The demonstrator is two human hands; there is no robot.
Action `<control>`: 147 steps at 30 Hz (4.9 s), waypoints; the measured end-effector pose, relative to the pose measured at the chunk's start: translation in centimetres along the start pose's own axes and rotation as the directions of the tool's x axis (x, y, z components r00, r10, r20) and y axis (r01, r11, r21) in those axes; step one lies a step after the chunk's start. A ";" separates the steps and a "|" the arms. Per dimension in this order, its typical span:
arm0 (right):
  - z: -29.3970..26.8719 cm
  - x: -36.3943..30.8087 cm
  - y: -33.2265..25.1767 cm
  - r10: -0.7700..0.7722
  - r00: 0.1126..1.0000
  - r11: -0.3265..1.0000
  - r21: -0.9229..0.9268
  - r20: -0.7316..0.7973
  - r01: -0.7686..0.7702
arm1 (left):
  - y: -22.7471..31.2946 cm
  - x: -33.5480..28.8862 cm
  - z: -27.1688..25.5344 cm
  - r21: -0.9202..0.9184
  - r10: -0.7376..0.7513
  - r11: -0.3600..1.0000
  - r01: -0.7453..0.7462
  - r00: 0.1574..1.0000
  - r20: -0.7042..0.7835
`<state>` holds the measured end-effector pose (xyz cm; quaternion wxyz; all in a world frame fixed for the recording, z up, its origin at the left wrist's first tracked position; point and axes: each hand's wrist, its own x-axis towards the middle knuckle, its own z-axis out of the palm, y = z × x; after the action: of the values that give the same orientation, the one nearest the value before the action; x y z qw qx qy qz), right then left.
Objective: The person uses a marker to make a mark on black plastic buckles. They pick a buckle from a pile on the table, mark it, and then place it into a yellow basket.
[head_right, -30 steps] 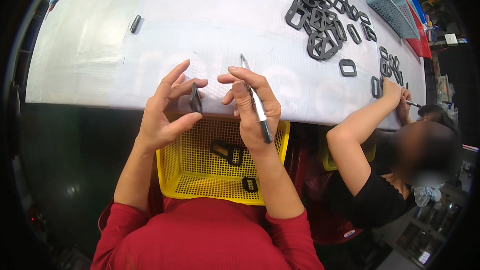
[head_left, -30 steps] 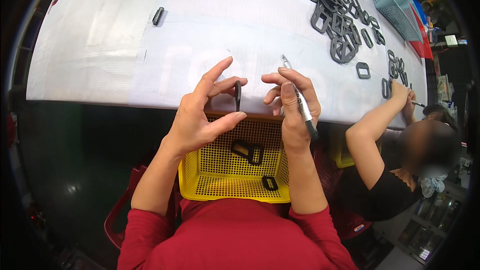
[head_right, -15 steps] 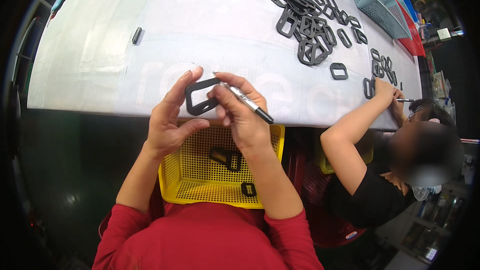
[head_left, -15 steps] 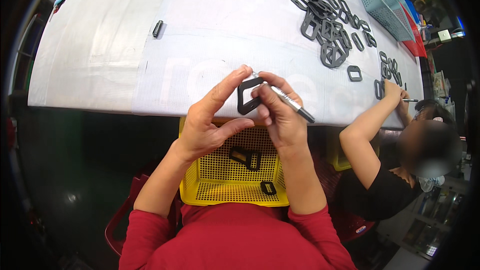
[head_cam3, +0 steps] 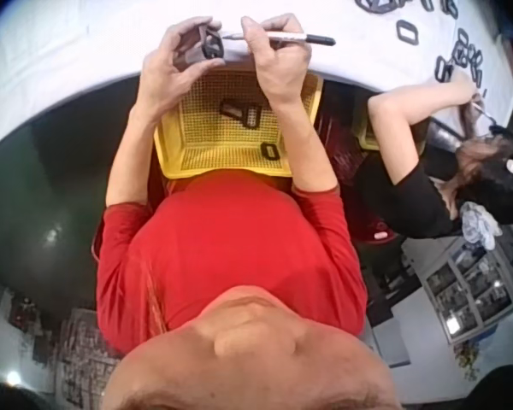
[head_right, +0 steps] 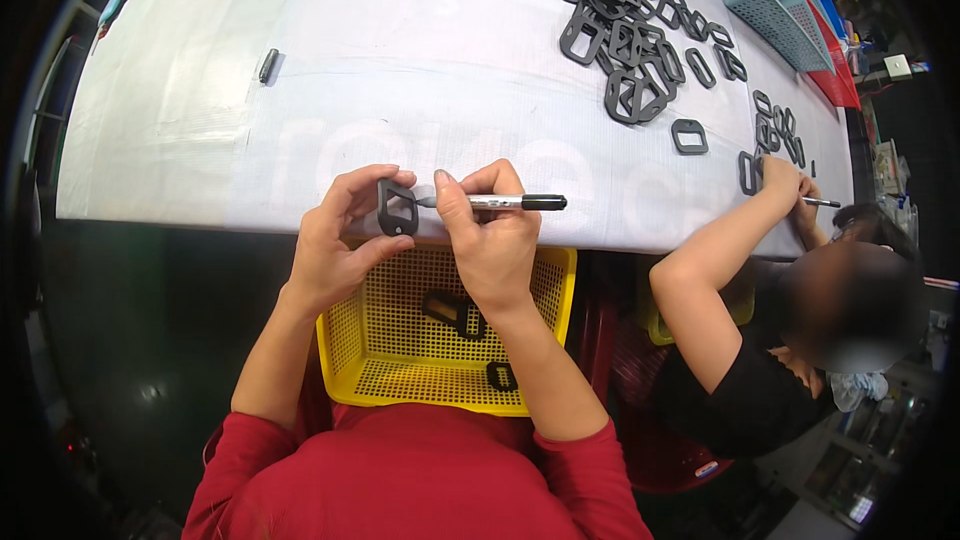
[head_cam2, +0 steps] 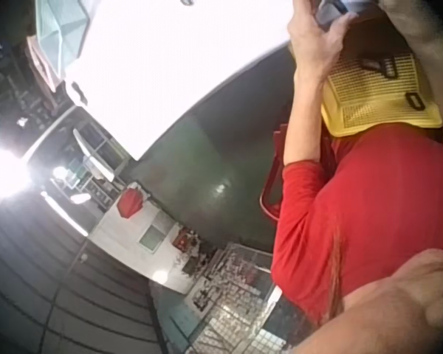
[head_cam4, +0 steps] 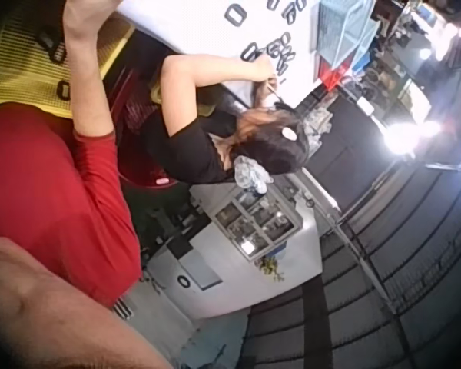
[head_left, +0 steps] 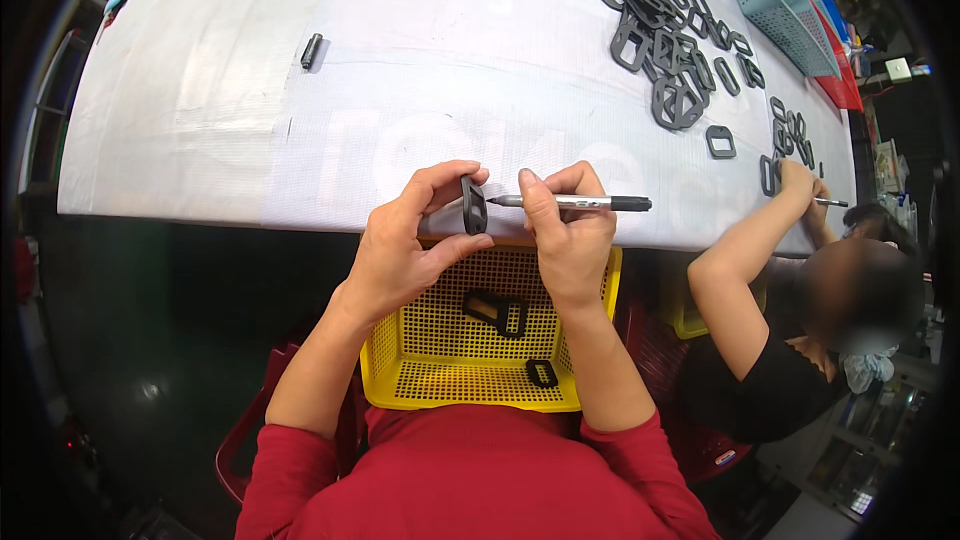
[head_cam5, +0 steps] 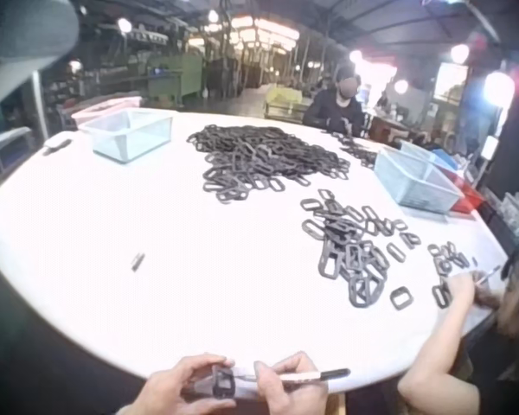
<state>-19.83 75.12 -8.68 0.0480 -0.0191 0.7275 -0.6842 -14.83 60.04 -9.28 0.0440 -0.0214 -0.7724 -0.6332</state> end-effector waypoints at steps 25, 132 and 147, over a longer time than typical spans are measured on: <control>-0.6 -0.1 0.4 -0.078 0.997 0.973 0.217 -0.009 0.078 | -0.3 0.5 0.1 0.022 0.044 0.999 -0.044 0.999 -0.011; 1.0 -0.3 0.6 -0.180 0.984 0.976 -0.121 0.007 0.179 | -2.5 -0.2 -0.5 -0.021 0.250 0.968 -0.251 0.968 -0.023; 1.2 -0.3 0.6 -0.189 0.982 0.975 -0.118 0.023 0.190 | -2.4 -0.2 -0.7 0.001 0.265 0.964 -0.265 0.964 -0.023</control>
<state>-19.37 73.95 -9.34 -0.0143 -0.0952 0.7618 -0.6407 -14.80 58.90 -11.49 0.1369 -0.1173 -0.7613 -0.6228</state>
